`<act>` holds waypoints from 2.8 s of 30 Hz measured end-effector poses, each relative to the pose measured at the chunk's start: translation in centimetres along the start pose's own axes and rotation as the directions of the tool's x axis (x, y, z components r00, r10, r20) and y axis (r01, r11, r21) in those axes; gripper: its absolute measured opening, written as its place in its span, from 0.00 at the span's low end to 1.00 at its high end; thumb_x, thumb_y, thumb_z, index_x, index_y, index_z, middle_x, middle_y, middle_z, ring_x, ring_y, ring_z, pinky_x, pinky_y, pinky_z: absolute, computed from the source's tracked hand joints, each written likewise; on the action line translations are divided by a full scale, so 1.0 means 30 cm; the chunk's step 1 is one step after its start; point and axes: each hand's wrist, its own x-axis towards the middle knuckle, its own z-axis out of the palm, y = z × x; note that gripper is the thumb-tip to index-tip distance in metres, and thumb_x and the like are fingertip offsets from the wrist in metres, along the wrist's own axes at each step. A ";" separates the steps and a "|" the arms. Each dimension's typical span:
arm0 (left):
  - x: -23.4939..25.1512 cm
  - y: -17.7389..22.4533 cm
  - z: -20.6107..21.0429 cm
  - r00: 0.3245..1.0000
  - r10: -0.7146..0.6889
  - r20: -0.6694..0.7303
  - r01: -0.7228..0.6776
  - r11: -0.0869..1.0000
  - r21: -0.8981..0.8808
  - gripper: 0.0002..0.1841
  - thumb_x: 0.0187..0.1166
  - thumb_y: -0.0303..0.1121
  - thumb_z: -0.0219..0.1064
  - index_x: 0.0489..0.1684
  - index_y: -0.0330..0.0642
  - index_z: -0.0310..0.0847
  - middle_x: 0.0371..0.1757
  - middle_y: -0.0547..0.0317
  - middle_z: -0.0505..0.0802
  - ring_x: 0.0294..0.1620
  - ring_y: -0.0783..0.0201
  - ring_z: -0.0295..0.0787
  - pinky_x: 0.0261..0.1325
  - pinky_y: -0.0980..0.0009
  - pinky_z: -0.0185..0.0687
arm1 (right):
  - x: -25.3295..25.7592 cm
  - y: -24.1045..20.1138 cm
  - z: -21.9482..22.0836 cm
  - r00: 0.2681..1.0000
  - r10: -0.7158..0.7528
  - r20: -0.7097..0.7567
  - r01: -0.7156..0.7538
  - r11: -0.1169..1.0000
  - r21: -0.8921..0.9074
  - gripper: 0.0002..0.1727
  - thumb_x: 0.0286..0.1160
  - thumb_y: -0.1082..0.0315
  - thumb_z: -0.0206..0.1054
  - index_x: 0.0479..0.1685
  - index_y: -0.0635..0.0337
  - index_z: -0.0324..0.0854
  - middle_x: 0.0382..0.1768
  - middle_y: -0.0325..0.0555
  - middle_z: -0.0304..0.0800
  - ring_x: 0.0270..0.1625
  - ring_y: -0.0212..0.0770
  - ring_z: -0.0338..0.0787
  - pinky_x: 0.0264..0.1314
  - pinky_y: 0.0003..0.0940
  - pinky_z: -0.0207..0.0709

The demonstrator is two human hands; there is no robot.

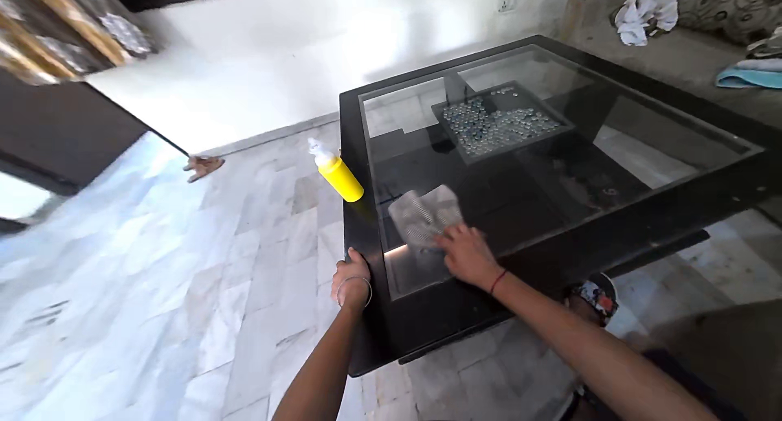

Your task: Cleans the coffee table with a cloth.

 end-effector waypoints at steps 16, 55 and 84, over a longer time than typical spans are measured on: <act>0.006 -0.003 0.000 1.000 0.006 -0.004 -0.006 1.000 -0.028 0.39 0.95 0.60 0.31 0.76 0.35 0.77 0.73 0.30 0.85 0.78 0.36 0.80 0.74 0.36 0.74 | -0.174 0.573 -0.238 0.705 0.562 -0.433 -0.629 0.777 -0.017 0.18 0.83 0.75 0.60 0.68 0.64 0.86 0.71 0.71 0.82 0.76 0.77 0.76 0.68 0.76 0.69; 0.025 0.006 -0.005 0.999 -0.017 0.040 0.018 1.000 -0.010 0.38 0.95 0.59 0.31 0.79 0.39 0.76 0.74 0.35 0.86 0.78 0.40 0.81 0.75 0.39 0.75 | -0.293 0.700 -0.319 0.470 0.776 -0.421 -0.839 0.541 0.062 0.20 0.82 0.70 0.65 0.69 0.71 0.80 0.72 0.83 0.73 0.68 0.87 0.77 0.57 0.83 0.72; 0.035 0.009 0.007 0.998 -0.064 0.013 0.064 0.998 0.019 0.37 0.95 0.59 0.32 0.80 0.41 0.75 0.72 0.37 0.88 0.76 0.41 0.84 0.74 0.41 0.78 | 0.220 0.152 -0.084 0.977 0.211 -0.032 -0.213 0.974 -0.075 0.29 0.83 0.77 0.57 0.82 0.43 0.78 0.81 0.60 0.74 0.82 0.66 0.72 0.75 0.65 0.69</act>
